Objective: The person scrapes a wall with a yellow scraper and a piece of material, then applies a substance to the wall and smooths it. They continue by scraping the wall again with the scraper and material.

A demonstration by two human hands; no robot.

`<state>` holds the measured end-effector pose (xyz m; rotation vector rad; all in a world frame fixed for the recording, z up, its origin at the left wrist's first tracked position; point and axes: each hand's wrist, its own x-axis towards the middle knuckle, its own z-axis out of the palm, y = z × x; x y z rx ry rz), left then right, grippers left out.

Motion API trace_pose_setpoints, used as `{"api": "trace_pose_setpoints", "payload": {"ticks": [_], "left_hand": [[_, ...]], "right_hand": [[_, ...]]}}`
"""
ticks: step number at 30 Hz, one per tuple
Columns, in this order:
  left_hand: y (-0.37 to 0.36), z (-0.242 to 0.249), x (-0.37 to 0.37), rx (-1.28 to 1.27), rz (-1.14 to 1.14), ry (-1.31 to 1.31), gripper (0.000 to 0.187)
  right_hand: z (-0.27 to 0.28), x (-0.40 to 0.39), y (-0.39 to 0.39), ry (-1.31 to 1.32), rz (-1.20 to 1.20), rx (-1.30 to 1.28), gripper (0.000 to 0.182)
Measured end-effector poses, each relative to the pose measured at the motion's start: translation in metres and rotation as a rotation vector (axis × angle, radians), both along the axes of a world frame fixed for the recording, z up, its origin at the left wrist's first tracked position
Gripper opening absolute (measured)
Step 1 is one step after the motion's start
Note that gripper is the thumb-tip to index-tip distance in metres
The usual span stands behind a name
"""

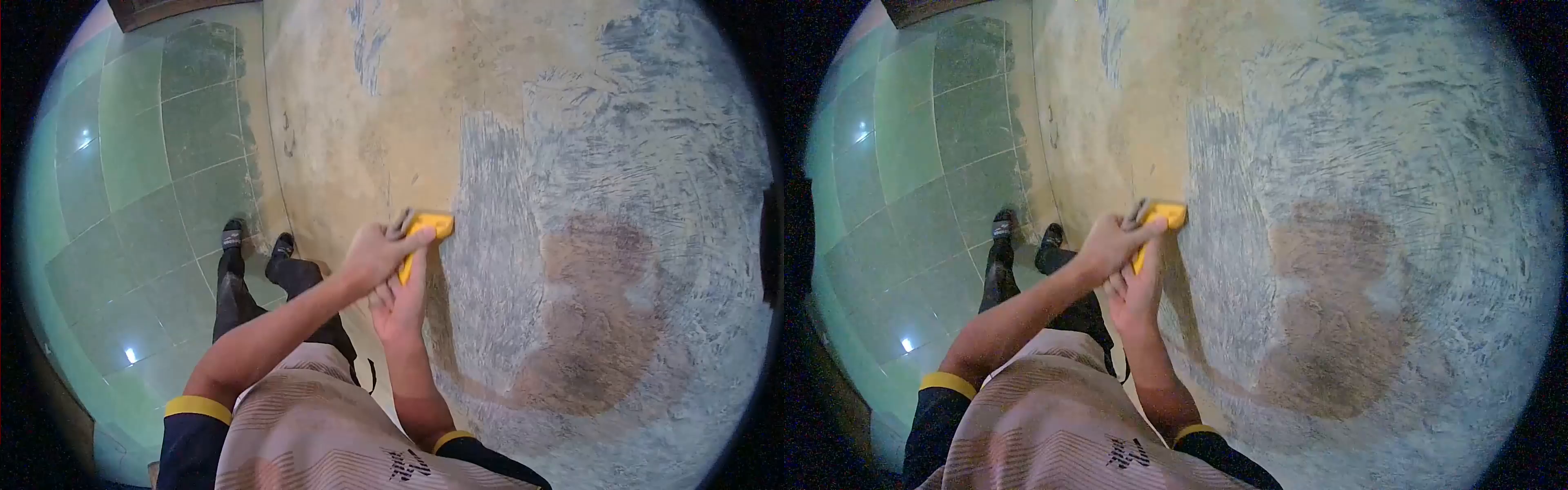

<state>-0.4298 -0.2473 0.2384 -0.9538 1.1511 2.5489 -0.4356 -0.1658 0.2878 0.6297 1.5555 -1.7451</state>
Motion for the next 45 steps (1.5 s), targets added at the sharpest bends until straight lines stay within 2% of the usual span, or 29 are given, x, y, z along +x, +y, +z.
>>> {"api": "trace_pose_setpoints", "payload": {"ticks": [1, 3, 5, 6, 8, 12, 15, 16, 17, 19, 21, 22, 24, 25, 27, 29, 31, 32, 35, 36, 37, 39, 40, 43, 45], "left_hand": [[0.012, -0.005, 0.002, -0.064, 0.003, -0.001, 0.067], [0.005, -0.007, -0.007, -0.029, 0.022, 0.041, 0.070], [-0.014, -0.012, -0.020, -0.117, 0.120, 0.046, 0.071], [-0.021, -0.009, -0.018, -0.111, 0.111, 0.037, 0.071], [-0.036, -0.001, -0.018, 0.079, -0.008, -0.039, 0.070], [-0.004, -0.005, -0.006, -0.047, 0.042, 0.062, 0.071], [-0.027, -0.013, -0.027, -0.056, 0.080, 0.036, 0.073], [-0.051, 0.005, -0.025, 0.062, -0.005, 0.003, 0.071], [-0.047, 0.003, -0.023, 0.070, -0.012, -0.001, 0.071], [-0.043, -0.001, -0.025, 0.037, 0.032, 0.028, 0.069], [-0.025, -0.004, -0.020, -0.054, 0.087, 0.099, 0.068], [-0.025, -0.003, -0.021, -0.067, 0.109, 0.102, 0.068], [-0.032, -0.008, -0.029, -0.127, 0.157, 0.111, 0.066], [-0.042, -0.011, -0.036, -0.124, 0.141, 0.114, 0.066], [-0.073, 0.009, -0.037, 0.061, 0.085, 0.044, 0.066], [-0.060, 0.007, -0.031, 0.030, 0.084, 0.041, 0.066], [-0.025, -0.011, -0.031, -0.189, 0.136, 0.102, 0.069], [-0.032, -0.009, -0.037, -0.192, 0.145, 0.106, 0.069], [-0.065, 0.005, -0.047, -0.069, 0.144, 0.016, 0.072], [-0.092, 0.024, -0.046, 0.032, 0.049, -0.042, 0.071], [-0.086, 0.018, -0.046, 0.031, 0.044, -0.037, 0.071], [-0.071, -0.001, -0.045, -0.125, 0.179, 0.068, 0.071], [-0.071, 0.014, -0.029, -0.043, 0.028, 0.100, 0.072], [-0.036, -0.012, -0.028, -0.178, 0.088, 0.077, 0.069], [-0.077, 0.005, -0.034, -0.094, 0.027, 0.055, 0.070]], "right_hand": [[0.001, -0.002, 0.000, 0.002, 0.006, -0.003, 0.042], [0.005, -0.006, -0.010, -0.052, -0.068, 0.085, 0.043], [-0.009, -0.022, -0.028, -0.023, -0.041, 0.021, 0.043], [-0.013, -0.024, -0.031, 0.003, -0.007, -0.032, 0.043], [-0.008, -0.016, -0.032, -0.003, -0.048, 0.019, 0.043], [0.003, -0.008, -0.014, -0.002, 0.014, 0.006, 0.045], [-0.013, -0.029, -0.026, -0.031, 0.064, 0.004, 0.049], [-0.020, -0.032, -0.036, 0.009, 0.048, -0.060, 0.047], [-0.023, -0.031, -0.039, 0.048, 0.031, -0.120, 0.046], [-0.016, -0.024, -0.035, 0.047, 0.031, -0.130, 0.043], [0.002, -0.012, -0.028, 0.068, 0.016, -0.025, 0.042], [0.001, -0.016, -0.017, 0.058, 0.096, -0.146, 0.043], [0.000, -0.030, -0.039, 0.034, 0.095, -0.089, 0.043], [-0.003, -0.038, -0.048, 0.006, 0.081, -0.024, 0.043], [-0.009, -0.039, -0.052, 0.035, 0.088, -0.064, 0.042], [-0.001, -0.033, -0.059, 0.085, 0.057, -0.003, 0.043], [0.007, -0.023, -0.048, 0.045, 0.064, -0.031, 0.045], [0.014, -0.022, -0.053, 0.070, 0.029, -0.020, 0.043], [0.006, -0.047, -0.072, 0.072, 0.041, 0.023, 0.042], [0.000, -0.054, -0.083, 0.050, 0.020, 0.011, 0.043], [-0.003, -0.057, -0.091, 0.037, 0.003, -0.010, 0.044], [0.002, -0.039, -0.075, 0.048, 0.035, -0.006, 0.045], [0.010, -0.023, -0.063, 0.010, 0.005, 0.035, 0.048], [0.006, -0.030, -0.068, -0.019, 0.023, 0.037, 0.050], [-0.003, -0.033, -0.064, -0.013, 0.051, -0.001, 0.046]]}}
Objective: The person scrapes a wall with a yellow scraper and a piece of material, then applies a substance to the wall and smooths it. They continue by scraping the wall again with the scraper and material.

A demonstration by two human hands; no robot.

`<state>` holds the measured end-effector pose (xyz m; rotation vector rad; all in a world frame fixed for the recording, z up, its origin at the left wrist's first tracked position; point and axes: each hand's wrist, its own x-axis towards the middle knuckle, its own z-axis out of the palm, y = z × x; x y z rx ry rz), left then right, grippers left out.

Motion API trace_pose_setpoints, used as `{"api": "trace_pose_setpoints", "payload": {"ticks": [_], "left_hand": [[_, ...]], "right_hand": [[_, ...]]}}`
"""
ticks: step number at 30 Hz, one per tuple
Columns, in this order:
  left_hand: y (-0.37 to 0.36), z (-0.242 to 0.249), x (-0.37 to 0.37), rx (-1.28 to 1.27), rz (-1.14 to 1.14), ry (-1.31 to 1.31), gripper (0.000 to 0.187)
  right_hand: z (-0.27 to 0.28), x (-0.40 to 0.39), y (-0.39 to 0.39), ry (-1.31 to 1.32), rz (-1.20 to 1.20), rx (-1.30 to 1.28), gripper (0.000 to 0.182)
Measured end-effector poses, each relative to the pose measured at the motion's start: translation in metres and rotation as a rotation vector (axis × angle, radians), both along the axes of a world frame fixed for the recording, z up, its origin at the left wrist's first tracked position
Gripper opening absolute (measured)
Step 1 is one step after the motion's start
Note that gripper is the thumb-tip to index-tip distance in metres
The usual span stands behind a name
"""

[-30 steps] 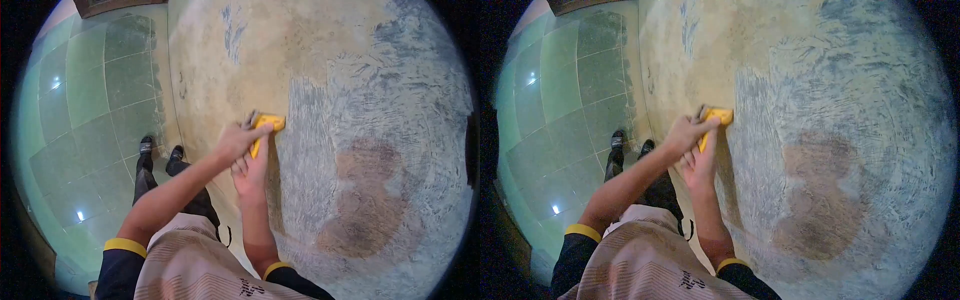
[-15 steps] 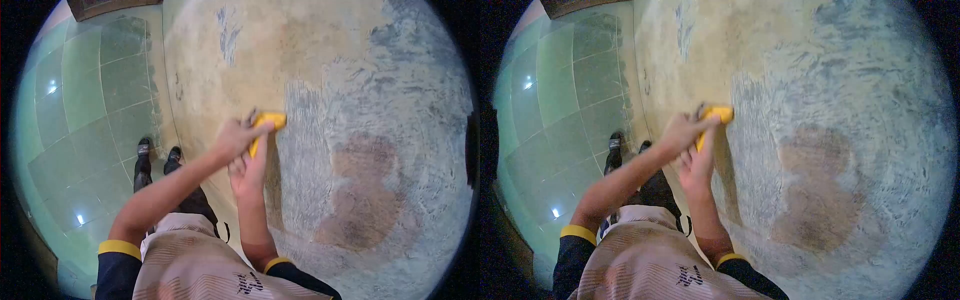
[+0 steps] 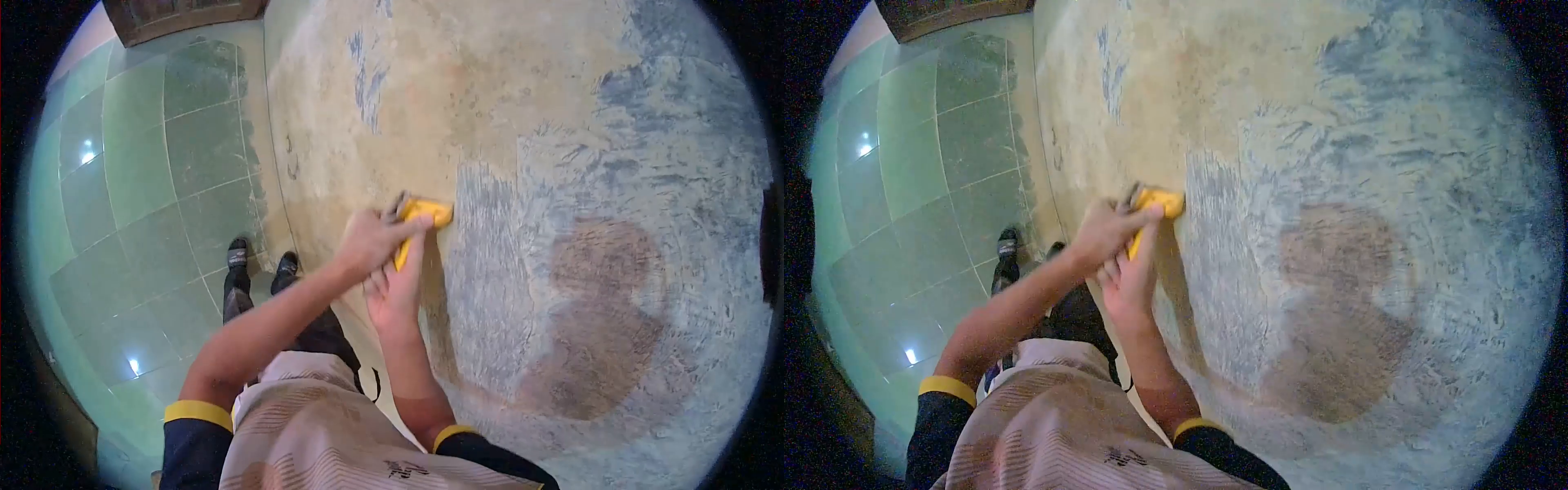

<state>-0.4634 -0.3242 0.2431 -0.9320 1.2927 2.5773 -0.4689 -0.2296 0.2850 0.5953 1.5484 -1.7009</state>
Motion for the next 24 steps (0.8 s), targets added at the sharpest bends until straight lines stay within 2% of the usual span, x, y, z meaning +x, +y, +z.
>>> {"api": "trace_pose_setpoints", "payload": {"ticks": [1, 4, 5, 6, 8, 9, 10, 12, 14, 16, 18, 19, 20, 22, 23, 24], "left_hand": [[-0.009, 0.006, 0.001, 0.099, -0.048, -0.031, 0.070], [0.002, -0.009, -0.003, 0.056, 0.042, -0.006, 0.071], [0.016, -0.014, -0.002, 0.035, 0.027, -0.018, 0.071], [0.023, -0.007, 0.005, 0.023, 0.027, 0.013, 0.071], [0.022, 0.003, 0.006, 0.135, -0.011, -0.016, 0.071], [0.015, 0.003, 0.001, 0.136, -0.008, -0.018, 0.071], [0.004, 0.000, -0.007, 0.075, 0.021, -0.022, 0.070], [-0.011, -0.001, -0.014, 0.020, 0.048, -0.029, 0.070], [-0.019, 0.002, -0.012, 0.154, -0.044, -0.062, 0.070], [0.008, 0.008, 0.002, 0.101, 0.018, -0.006, 0.071], [0.033, -0.001, 0.003, -0.002, 0.175, 0.096, 0.071], [0.028, -0.001, 0.002, -0.006, 0.074, 0.021, 0.070], [0.013, 0.003, -0.003, -0.009, 0.075, 0.022, 0.070], [-0.020, 0.009, -0.023, 0.012, 0.074, -0.037, 0.072], [-0.034, 0.010, -0.025, 0.128, 0.063, -0.020, 0.076], [-0.031, 0.008, -0.024, 0.128, 0.061, -0.019, 0.076]], "right_hand": [[-0.009, -0.002, -0.008, 0.037, -0.029, -0.030, 0.045], [-0.007, -0.003, -0.010, 0.042, -0.037, -0.068, 0.042], [0.009, 0.005, -0.016, -0.017, -0.148, 0.051, 0.041], [0.013, 0.008, -0.005, -0.014, -0.148, 0.054, 0.041], [0.019, 0.003, 0.006, 0.032, 0.047, -0.066, 0.041], [0.014, -0.002, -0.005, 0.026, -0.055, 0.071, 0.041], [0.007, -0.010, -0.013, 0.024, -0.063, 0.071, 0.041], [-0.007, -0.022, -0.022, 0.100, 0.020, -0.097, 0.042], [0.000, -0.011, -0.023, 0.076, -0.023, -0.098, 0.041], [0.018, 0.005, -0.014, 0.023, -0.119, 0.063, 0.041], [0.031, 0.010, -0.018, 0.048, -0.132, 0.080, 0.041], [0.034, 0.010, -0.020, 0.060, -0.152, 0.100, 0.041], [0.028, 0.000, -0.022, 0.061, -0.151, 0.097, 0.041], [0.011, -0.033, -0.032, 0.066, 0.033, -0.055, 0.040], [0.006, -0.037, -0.040, 0.073, 0.055, -0.101, 0.040], [0.005, -0.034, -0.038, 0.074, 0.054, -0.100, 0.040]]}}
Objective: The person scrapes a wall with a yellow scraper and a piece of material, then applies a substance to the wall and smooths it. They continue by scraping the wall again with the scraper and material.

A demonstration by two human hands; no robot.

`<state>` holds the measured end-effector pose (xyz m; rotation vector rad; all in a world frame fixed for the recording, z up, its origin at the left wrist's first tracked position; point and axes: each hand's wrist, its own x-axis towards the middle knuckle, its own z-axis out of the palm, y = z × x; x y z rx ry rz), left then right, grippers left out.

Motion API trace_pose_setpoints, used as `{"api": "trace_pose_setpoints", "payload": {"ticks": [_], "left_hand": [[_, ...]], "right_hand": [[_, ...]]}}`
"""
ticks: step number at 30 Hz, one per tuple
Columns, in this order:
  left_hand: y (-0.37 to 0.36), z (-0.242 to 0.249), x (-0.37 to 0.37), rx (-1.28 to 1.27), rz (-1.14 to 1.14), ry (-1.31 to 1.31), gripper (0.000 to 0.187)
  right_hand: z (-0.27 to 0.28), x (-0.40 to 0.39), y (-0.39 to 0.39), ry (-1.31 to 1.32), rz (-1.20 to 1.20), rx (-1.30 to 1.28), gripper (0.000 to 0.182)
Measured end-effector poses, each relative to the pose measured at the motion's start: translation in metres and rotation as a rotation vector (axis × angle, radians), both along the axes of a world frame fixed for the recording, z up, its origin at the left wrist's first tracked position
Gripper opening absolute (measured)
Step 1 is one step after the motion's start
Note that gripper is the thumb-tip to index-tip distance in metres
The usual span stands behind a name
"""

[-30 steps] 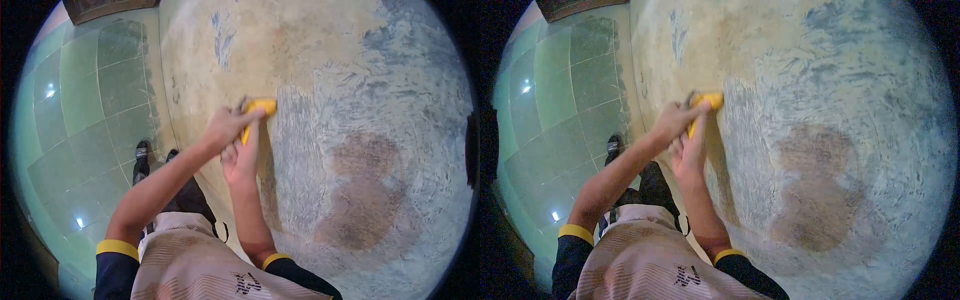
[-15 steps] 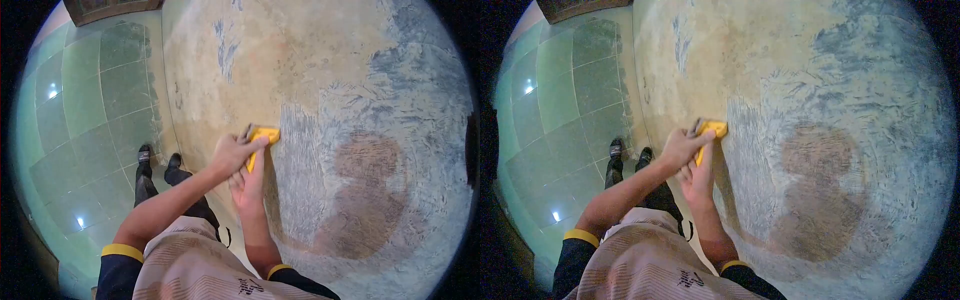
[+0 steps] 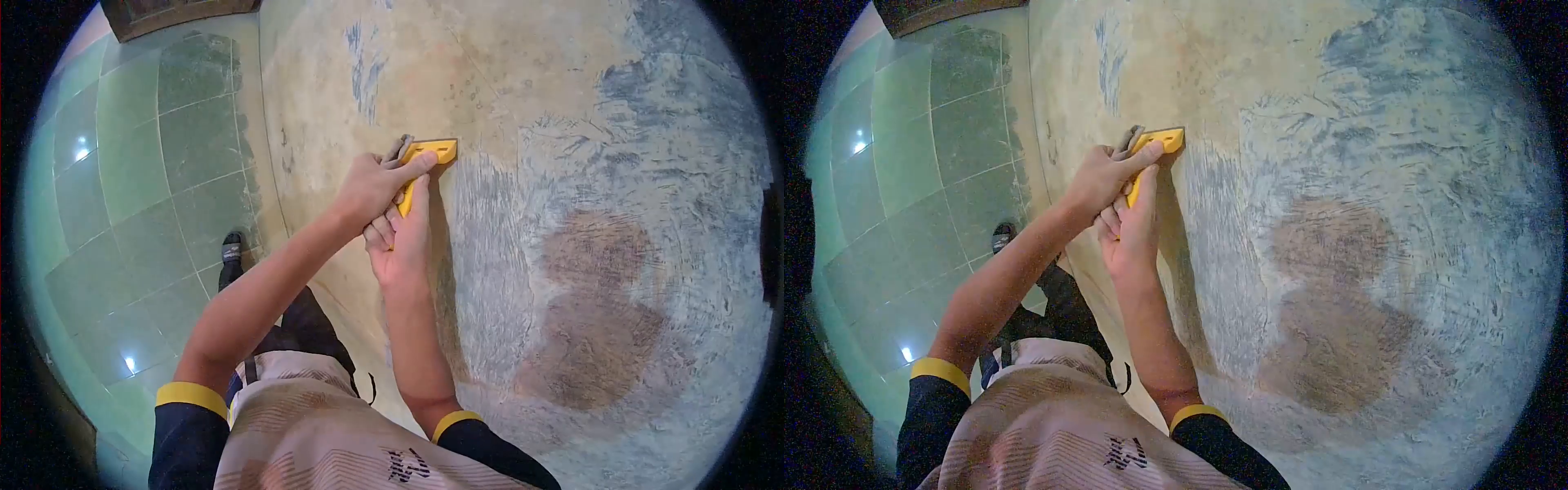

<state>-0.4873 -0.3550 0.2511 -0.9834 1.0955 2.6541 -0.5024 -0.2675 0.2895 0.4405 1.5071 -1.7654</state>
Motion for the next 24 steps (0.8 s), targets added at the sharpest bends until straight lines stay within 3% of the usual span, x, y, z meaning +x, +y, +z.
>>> {"api": "trace_pose_setpoints", "payload": {"ticks": [3, 6, 8, 12, 15, 18, 19, 22, 24], "left_hand": [[0.025, -0.011, 0.013, -0.155, -0.038, 0.043, 0.073], [0.044, -0.005, 0.029, -0.040, -0.092, 0.000, 0.071], [0.025, 0.000, 0.026, -0.061, -0.104, 0.003, 0.069], [0.005, -0.007, 0.010, -0.019, -0.032, -0.019, 0.069], [0.031, -0.014, 0.017, -0.113, 0.013, 0.063, 0.073], [0.054, -0.017, 0.024, -0.178, -0.032, 0.063, 0.067], [0.051, -0.025, 0.016, -0.185, -0.032, 0.061, 0.067], [0.011, 0.000, 0.004, -0.038, 0.013, -0.014, 0.067], [0.003, 0.005, 0.008, -0.066, 0.025, 0.007, 0.066]], "right_hand": [[0.005, 0.024, 0.014, -0.042, -0.142, 0.133, 0.038], [0.010, 0.036, 0.043, -0.086, 0.017, -0.008, 0.044], [0.003, 0.028, 0.028, -0.099, -0.059, 0.084, 0.043], [-0.018, 0.009, 0.014, -0.051, 0.027, -0.087, 0.041], [0.001, 0.031, 0.014, -0.050, -0.201, 0.147, 0.042], [0.014, 0.037, 0.034, -0.063, -0.054, -0.074, 0.048], [0.012, 0.028, 0.031, -0.105, -0.091, 0.123, 0.044], [-0.012, 0.003, 0.005, -0.043, -0.053, -0.054, 0.041], [-0.005, 0.010, 0.009, -0.063, -0.008, 0.023, 0.047]]}}
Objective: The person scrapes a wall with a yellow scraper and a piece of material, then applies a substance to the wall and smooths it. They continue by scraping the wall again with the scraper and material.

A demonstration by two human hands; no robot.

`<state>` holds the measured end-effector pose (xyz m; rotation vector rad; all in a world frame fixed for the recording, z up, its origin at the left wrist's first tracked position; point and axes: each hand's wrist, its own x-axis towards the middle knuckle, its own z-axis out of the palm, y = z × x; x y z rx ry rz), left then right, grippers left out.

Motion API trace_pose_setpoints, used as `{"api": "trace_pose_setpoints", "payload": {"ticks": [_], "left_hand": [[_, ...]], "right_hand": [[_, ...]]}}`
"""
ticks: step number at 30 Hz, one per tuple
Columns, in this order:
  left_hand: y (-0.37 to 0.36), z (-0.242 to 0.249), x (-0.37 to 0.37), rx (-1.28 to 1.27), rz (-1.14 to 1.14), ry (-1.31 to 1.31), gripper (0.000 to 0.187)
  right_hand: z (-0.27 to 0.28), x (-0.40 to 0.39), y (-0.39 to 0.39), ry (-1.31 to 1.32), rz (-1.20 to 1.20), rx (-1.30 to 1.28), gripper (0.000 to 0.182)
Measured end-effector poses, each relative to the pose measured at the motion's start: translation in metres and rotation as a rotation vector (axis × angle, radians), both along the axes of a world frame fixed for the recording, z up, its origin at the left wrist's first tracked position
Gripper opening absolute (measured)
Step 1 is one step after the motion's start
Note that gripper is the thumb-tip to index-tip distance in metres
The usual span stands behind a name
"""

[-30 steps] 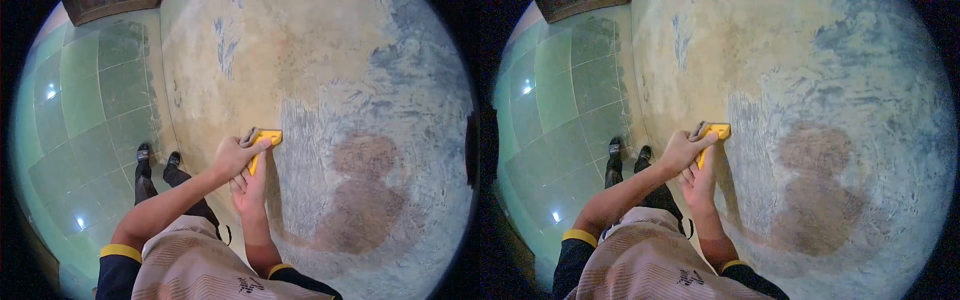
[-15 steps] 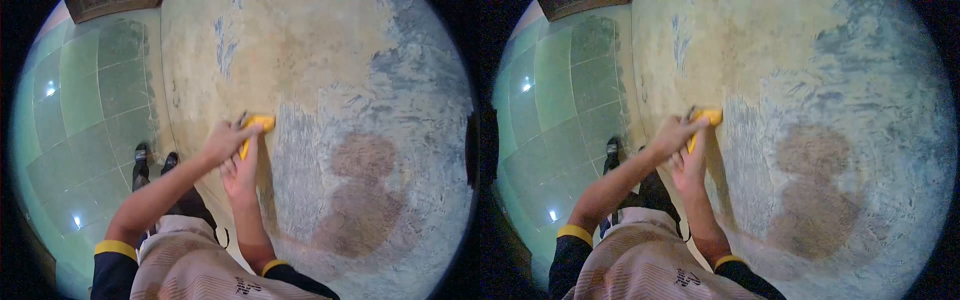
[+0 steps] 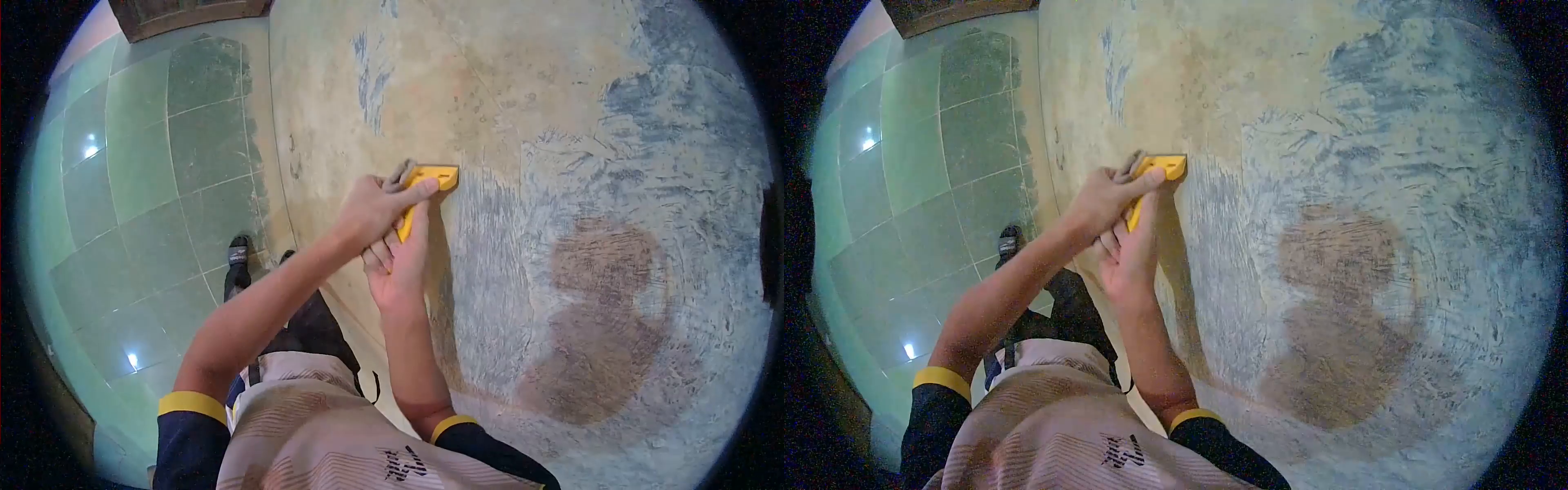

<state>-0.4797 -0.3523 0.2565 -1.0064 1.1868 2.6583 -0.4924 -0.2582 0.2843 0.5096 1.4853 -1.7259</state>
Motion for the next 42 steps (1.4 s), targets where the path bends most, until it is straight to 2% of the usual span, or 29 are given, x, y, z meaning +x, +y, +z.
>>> {"api": "trace_pose_setpoints", "payload": {"ticks": [2, 4, 6, 8, 9, 10, 12, 13, 14, 15, 16, 18, 19, 20, 22, 23, 24, 27, 29, 32, 33, 34, 36, 39, 40, 42], "left_hand": [[0.030, -0.013, 0.011, -0.021, -0.029, 0.025, 0.067], [0.054, -0.024, 0.018, -0.073, -0.041, 0.062, 0.068], [0.038, -0.016, 0.010, -0.149, -0.012, 0.051, 0.069], [0.007, -0.004, -0.008, 0.033, 0.023, -0.033, 0.070], [0.004, -0.006, -0.009, 0.035, 0.019, -0.032, 0.070], [-0.001, -0.008, -0.009, 0.027, 0.028, -0.018, 0.070], [0.011, -0.014, -0.005, 0.024, 0.040, -0.010, 0.069], [0.036, -0.024, 0.001, -0.082, 0.040, 0.020, 0.068], [0.043, -0.017, 0.007, -0.189, 0.043, 0.051, 0.067], [0.044, -0.012, 0.009, -0.118, 0.018, 0.064, 0.069], [0.037, -0.013, 0.004, -0.120, 0.019, 0.064, 0.069], [0.014, -0.021, -0.012, -0.077, 0.051, 0.004, 0.070], [-0.010, -0.004, -0.005, 0.075, -0.073, -0.030, 0.073], [-0.006, -0.005, -0.005, 0.074, -0.069, -0.024, 0.073], [0.009, -0.007, -0.001, -0.053, -0.014, -0.014, 0.080], [0.017, -0.002, 0.008, -0.119, -0.075, 0.084, 0.087], [0.033, -0.006, 0.009, -0.113, 0.004, 0.131, 0.090], [0.020, -0.012, 0.001, -0.151, -0.013, 0.075, 0.089], [-0.010, -0.004, -0.010, 0.085, -0.070, -0.038, 0.088], [0.008, -0.007, 0.000, -0.023, -0.049, -0.023, 0.082], [0.024, -0.008, 0.007, -0.112, 0.028, 0.083, 0.077], [0.053, -0.035, -0.003, -0.190, 0.212, 0.157, 0.078], [0.028, -0.016, 0.004, -0.084, -0.024, 0.064, 0.077], [0.004, -0.005, 0.002, 0.079, -0.048, 0.002, 0.073], [0.009, -0.004, 0.004, 0.074, -0.049, 0.001, 0.073], [0.027, -0.005, 0.008, -0.042, -0.017, -0.028, 0.073]], "right_hand": [[0.007, 0.016, 0.015, -0.030, -0.096, 0.108, 0.046], [0.020, 0.022, 0.018, -0.018, -0.090, 0.029, 0.042], [0.021, 0.013, 0.014, -0.018, -0.086, -0.037, 0.040], [0.011, -0.017, -0.004, -0.043, -0.009, -0.040, 0.038], [0.003, -0.020, -0.012, 0.004, 0.037, -0.143, 0.038], [0.001, -0.014, -0.017, -0.012, -0.075, -0.053, 0.038], [0.007, 0.001, -0.002, 0.055, -0.028, 0.037, 0.044], [0.015, 0.011, 0.004, 0.055, -0.027, 0.033, 0.044], [0.027, 0.020, 0.007, 0.039, -0.109, 0.025, 0.039], [0.033, 0.022, 0.006, 0.021, -0.187, 0.016, 0.034], [0.025, 0.012, 0.006, 0.020, -0.186, 0.014, 0.034], [-0.003, -0.015, 0.001, 0.005, -0.018, -0.052, 0.035], [-0.003, -0.016, -0.011, 0.009, -0.001, -0.101, 0.037], [-0.001, -0.012, -0.011, 0.015, 0.003, -0.102, 0.037], [0.007, 0.000, -0.006, 0.029, -0.074, 0.004, 0.038], [0.017, 0.013, 0.002, 0.091, -0.056, 0.001, 0.038], [0.018, 0.013, 0.007, 0.098, -0.054, -0.006, 0.038], [0.010, -0.002, 0.008, 0.031, -0.020, -0.056, 0.036], [0.000, -0.021, -0.014, 0.035, 0.014, -0.082, 0.036], [-0.002, -0.005, 0.003, 0.041, -0.042, 0.011, 0.038], [0.012, 0.008, 0.009, 0.014, -0.045, -0.004, 0.039], [0.012, 0.003, 0.006, 0.020, -0.035, -0.018, 0.039], [0.009, 0.002, 0.014, -0.009, -0.012, -0.026, 0.039], [-0.005, -0.008, 0.010, -0.021, -0.010, -0.065, 0.039], [-0.003, -0.008, 0.007, -0.022, -0.012, -0.123, 0.039], [0.010, -0.001, 0.016, -0.017, -0.019, -0.052, 0.039]]}}
